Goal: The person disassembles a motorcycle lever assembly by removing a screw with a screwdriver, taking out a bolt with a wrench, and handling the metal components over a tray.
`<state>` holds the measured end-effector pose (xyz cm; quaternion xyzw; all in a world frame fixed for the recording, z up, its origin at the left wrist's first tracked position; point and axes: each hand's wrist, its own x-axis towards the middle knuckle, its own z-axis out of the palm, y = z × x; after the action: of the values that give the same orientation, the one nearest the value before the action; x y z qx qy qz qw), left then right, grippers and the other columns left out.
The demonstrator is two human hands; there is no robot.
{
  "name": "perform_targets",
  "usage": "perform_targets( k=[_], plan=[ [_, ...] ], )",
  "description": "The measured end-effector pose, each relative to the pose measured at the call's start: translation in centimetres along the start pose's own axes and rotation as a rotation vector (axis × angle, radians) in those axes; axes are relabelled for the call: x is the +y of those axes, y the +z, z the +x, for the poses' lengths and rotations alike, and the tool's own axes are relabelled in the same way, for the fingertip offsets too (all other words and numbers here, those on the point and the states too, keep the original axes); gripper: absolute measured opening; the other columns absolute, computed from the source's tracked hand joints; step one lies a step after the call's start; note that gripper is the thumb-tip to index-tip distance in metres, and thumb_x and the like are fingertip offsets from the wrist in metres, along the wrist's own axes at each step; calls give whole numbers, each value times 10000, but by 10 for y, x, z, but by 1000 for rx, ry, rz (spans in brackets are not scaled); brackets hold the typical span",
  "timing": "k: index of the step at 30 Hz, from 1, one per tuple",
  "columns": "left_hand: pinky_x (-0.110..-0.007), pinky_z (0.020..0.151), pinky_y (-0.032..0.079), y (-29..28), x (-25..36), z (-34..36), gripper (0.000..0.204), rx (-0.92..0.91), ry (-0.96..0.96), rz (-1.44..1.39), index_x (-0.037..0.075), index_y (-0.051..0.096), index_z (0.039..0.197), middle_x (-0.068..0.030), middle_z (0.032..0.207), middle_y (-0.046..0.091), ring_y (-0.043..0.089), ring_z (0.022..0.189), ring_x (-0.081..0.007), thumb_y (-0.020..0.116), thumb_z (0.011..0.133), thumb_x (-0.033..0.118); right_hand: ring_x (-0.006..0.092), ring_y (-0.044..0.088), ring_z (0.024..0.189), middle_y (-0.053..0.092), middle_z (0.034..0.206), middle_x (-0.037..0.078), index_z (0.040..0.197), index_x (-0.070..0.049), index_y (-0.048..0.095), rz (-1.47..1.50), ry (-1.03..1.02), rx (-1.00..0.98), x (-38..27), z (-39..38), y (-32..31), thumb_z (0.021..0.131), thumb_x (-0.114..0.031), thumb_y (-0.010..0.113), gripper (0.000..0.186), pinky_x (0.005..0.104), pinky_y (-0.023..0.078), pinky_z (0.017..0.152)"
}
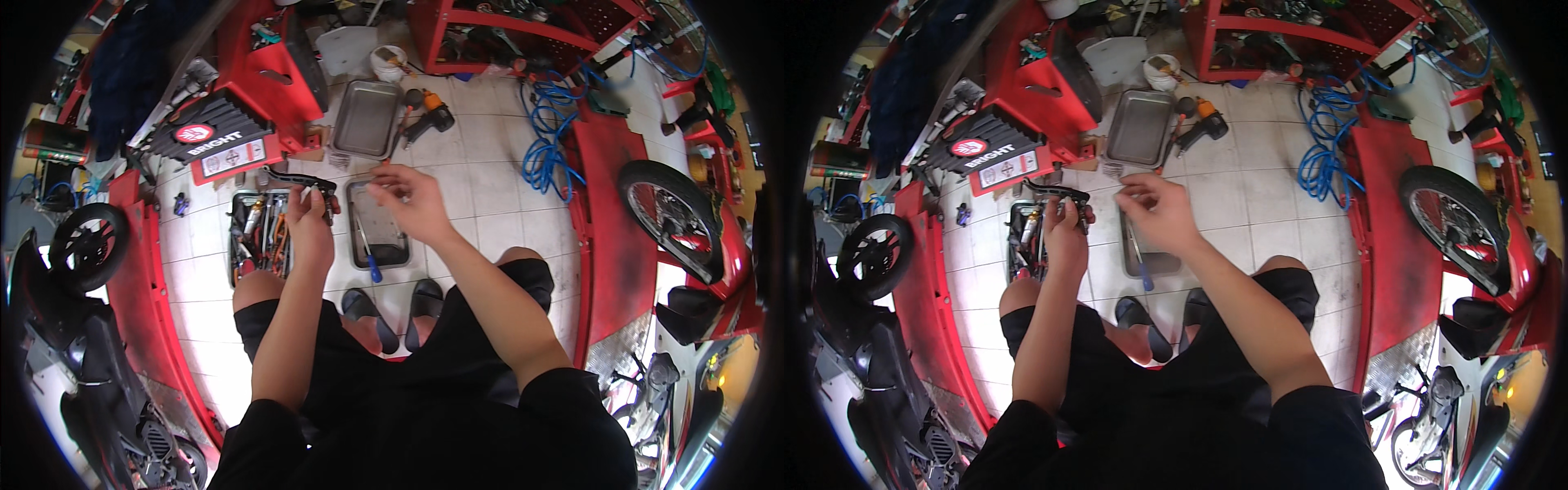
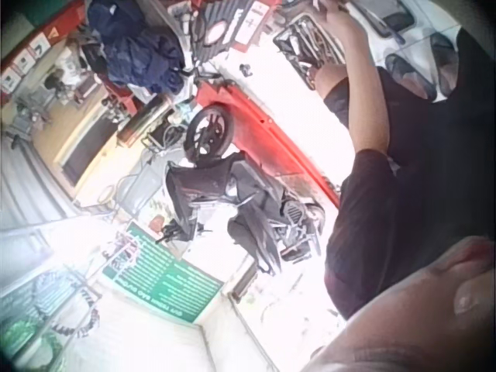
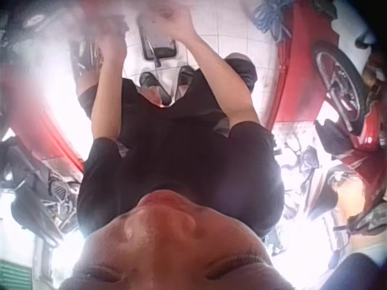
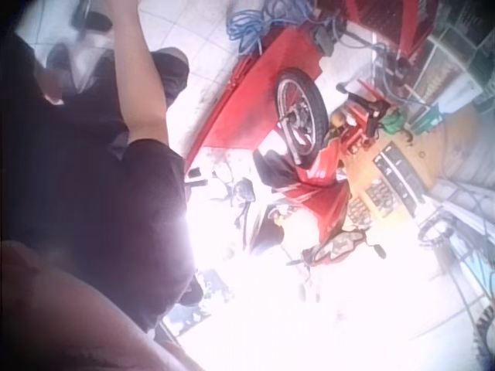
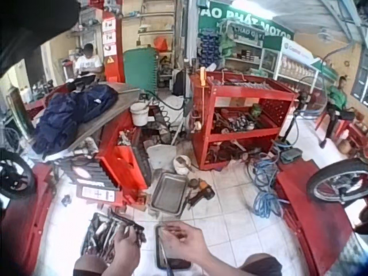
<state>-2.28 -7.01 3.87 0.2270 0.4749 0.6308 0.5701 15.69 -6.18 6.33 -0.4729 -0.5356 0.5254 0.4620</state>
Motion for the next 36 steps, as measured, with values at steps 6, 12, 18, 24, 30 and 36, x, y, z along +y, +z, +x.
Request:
perform_targets(
  k=[6, 12, 18, 24, 30, 36],
  plan=[
    [-333, 737, 448, -2, 2, 0, 208, -73, -79, -98, 37, 438, 1172, -102, 956, 595, 560, 783, -195, 508, 977, 49, 110, 644, 750, 680, 902, 79, 1088, 12, 642, 84, 107, 38, 5, 2, -3, 877, -107, 675, 244, 255, 525, 678],
    [-355, 799, 434, 9, 11, -6, 207, -343, -214, -292, 58, 484, 1180, -121, 1093, 578, 523, 832, -200, 504, 980, 106, 115, 651, 745, 691, 868, 87, 1033, 10, 658, 3, 5, 63, 10, 1, -3, 866, -103, 665, 202, 259, 524, 670],
    [-378, 797, 451, 0, 6, 0, 183, -197, -179, -332, 69, 473, 1141, -105, 1005, 589, 558, 827, -226, 531, 968, 85, 99, 630, 722, 671, 889, 73, 1079, 42, 625, -24, -2, 91, 10, 5, -15, 895, -60, 625, 210, 234, 513, 657],
    [-388, 779, 464, -10, 1, 6, 157, -59, -158, -219, 69, 468, 1116, -86, 965, 603, 585, 802, -221, 528, 973, 86, 99, 633, 720, 670, 866, 70, 1076, 42, 630, -66, -26, 102, 15, 9, -20, 894, -79, 633, 219, 233, 510, 656],
    [-365, 715, 470, -22, -24, 12, 190, -43, -69, -141, 45, 459, 1156, -89, 974, 584, 571, 772, -214, 508, 973, 45, 134, 648, 687, 705, 839, 94, 1025, -19, 686, -41, -6, 152, 22, 19, -23, 850, -130, 663, 209, 270, 519, 661],
    [-360, 699, 493, -32, -37, 15, 214, 219, -294, -129, 29, 452, 1179, -79, 942, 567, 568, 762, -205, 513, 986, 101, 143, 654, 673, 712, 856, 96, 1021, -16, 689, -134, 94, 147, 45, 18, -33, 845, -166, 662, 233, 276, 519, 644]
  ],
)
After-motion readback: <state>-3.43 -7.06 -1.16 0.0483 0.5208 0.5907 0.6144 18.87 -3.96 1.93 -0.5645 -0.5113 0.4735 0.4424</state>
